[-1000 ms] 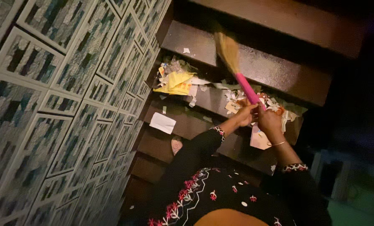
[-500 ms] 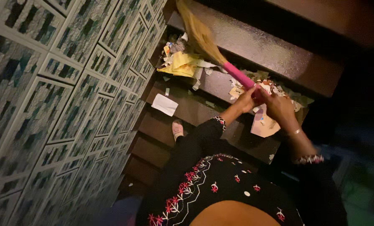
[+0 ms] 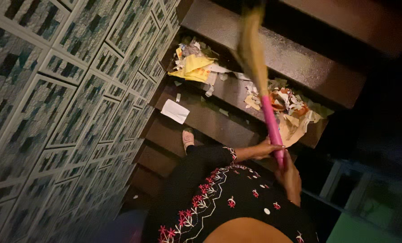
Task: The person sweeps debris from wooden stairs into a pile using a broom.
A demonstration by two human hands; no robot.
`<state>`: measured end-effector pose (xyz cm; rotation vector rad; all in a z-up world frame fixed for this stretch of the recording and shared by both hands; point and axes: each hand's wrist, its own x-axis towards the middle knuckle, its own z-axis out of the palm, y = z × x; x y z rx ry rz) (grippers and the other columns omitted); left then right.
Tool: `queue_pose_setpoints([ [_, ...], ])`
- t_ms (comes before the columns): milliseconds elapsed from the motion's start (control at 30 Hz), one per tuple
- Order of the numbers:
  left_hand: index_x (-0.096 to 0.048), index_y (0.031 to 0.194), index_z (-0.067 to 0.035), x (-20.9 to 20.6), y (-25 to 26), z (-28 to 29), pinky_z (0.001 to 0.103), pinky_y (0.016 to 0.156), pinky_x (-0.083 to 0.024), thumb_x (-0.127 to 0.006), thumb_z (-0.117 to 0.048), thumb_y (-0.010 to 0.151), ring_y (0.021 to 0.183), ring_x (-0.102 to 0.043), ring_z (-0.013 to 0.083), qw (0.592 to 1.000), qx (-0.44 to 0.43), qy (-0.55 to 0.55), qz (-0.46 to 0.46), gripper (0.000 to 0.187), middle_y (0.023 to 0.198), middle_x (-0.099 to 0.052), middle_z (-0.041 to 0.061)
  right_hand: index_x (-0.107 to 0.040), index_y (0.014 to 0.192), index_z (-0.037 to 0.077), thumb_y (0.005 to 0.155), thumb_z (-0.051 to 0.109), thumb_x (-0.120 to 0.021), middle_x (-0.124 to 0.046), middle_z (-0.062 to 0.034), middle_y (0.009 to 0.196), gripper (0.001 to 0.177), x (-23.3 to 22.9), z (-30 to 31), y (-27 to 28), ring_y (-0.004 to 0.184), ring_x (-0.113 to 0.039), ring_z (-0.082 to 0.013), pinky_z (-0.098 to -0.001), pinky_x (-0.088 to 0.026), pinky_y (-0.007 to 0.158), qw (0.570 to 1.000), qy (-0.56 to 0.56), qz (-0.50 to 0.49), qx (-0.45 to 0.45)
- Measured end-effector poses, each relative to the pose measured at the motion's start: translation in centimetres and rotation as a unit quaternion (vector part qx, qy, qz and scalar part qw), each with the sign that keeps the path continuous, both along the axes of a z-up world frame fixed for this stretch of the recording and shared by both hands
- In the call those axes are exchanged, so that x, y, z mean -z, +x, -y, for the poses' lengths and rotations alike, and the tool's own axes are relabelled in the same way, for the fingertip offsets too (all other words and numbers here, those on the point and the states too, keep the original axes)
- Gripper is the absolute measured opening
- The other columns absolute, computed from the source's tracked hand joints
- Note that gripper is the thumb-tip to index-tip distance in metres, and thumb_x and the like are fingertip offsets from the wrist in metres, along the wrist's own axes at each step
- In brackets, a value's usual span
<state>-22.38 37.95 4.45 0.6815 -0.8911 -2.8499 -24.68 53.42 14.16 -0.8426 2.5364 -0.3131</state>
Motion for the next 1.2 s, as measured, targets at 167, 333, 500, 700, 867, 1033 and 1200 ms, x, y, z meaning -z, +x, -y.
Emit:
queue_pose_setpoints([
  [167, -0.036, 0.15, -0.011, 0.4, 0.7, 2.4, 0.04, 0.094, -0.055, -0.083, -0.014, 0.083, 0.115, -0.06, 0.0225, 0.994, -0.05, -0.091, -0.018, 0.082, 0.131, -0.058, 0.01, -0.037, 0.159, 0.025, 0.077, 0.023, -0.081, -0.071, -0.0241, 0.119, 0.093, 4.0, 4.3, -1.8, 0.106, -0.072, -0.0397, -0.0493, -0.058, 0.086, 0.993, -0.052, 0.089, 0.052],
  [333, -0.046, 0.137, -0.007, 0.9, 2.2, 7.3, 0.037, 0.085, -0.058, -0.083, -0.007, 0.084, 0.103, -0.064, 0.0206, 0.991, -0.109, -0.062, 0.048, 0.064, 0.118, -0.062, 0.008, -0.05, 0.146, 0.018, 0.078, 0.026, -0.078, -0.074, -0.0219, 0.116, 0.074, 5.8, 10.7, -1.3, 0.103, -0.073, -0.0376, -0.0479, -0.058, 0.085, 0.988, -0.111, 0.102, -0.023],
  [500, -0.044, 0.135, -0.017, 1.4, 4.0, 13.1, 0.037, 0.071, -0.052, -0.073, -0.005, 0.085, 0.094, -0.06, 0.016, 0.986, -0.151, 0.015, 0.071, 0.06, 0.109, -0.059, 0.001, -0.035, 0.155, 0.015, 0.076, 0.028, -0.077, -0.07, -0.0324, 0.108, 0.09, 6.3, 17.9, 0.6, 0.1, -0.069, -0.0481, -0.0555, -0.056, 0.082, 0.996, -0.027, 0.083, -0.025],
  [700, -0.044, 0.137, -0.02, 1.8, 6.2, 19.6, 0.032, 0.08, -0.055, -0.07, -0.006, 0.087, 0.096, -0.062, 0.0166, 0.969, -0.242, 0.051, 0.029, 0.058, 0.109, -0.062, 0.002, -0.033, 0.155, 0.015, 0.081, 0.034, -0.075, -0.068, -0.0344, 0.107, 0.087, 7.1, 25.8, 2.2, 0.099, -0.067, -0.0514, -0.0571, -0.055, 0.083, 0.992, -0.003, 0.107, -0.064],
  [867, -0.045, 0.128, -0.013, 1.3, 6.6, 27.1, 0.033, 0.074, -0.055, -0.068, -0.002, 0.089, 0.086, -0.058, 0.0163, 0.966, -0.255, -0.015, 0.044, 0.046, 0.1, -0.057, 0.003, -0.039, 0.151, 0.005, 0.08, 0.031, -0.073, -0.07, -0.034, 0.106, 0.083, 8.7, 32.6, 2.6, 0.098, -0.069, -0.0513, -0.058, -0.056, 0.082, 0.987, -0.074, 0.058, -0.132],
  [1033, -0.049, 0.125, -0.012, 0.2, 6.3, 32.2, 0.034, 0.074, -0.055, -0.07, -0.002, 0.089, 0.086, -0.06, 0.0169, 0.961, -0.277, 0.004, 0.001, 0.043, 0.101, -0.057, 0.004, -0.036, 0.154, 0.007, 0.08, 0.036, -0.077, -0.068, -0.0357, 0.106, 0.09, 8.7, 39.3, 1.4, 0.097, -0.068, -0.0511, -0.0572, -0.056, 0.083, 0.989, -0.012, 0.02, -0.145],
  [1200, -0.048, 0.126, -0.019, -0.6, 6.1, 32.7, 0.043, 0.073, -0.057, -0.071, -0.008, 0.088, 0.09, -0.062, 0.0186, 0.965, -0.257, 0.043, 0.032, 0.046, 0.107, -0.059, 0.003, -0.04, 0.146, 0.012, 0.065, 0.034, -0.087, -0.071, -0.026, 0.109, 0.096, 7.0, 40.9, -1.4, 0.098, -0.07, -0.0442, -0.0531, -0.058, 0.081, 0.979, -0.004, 0.067, -0.192],
])
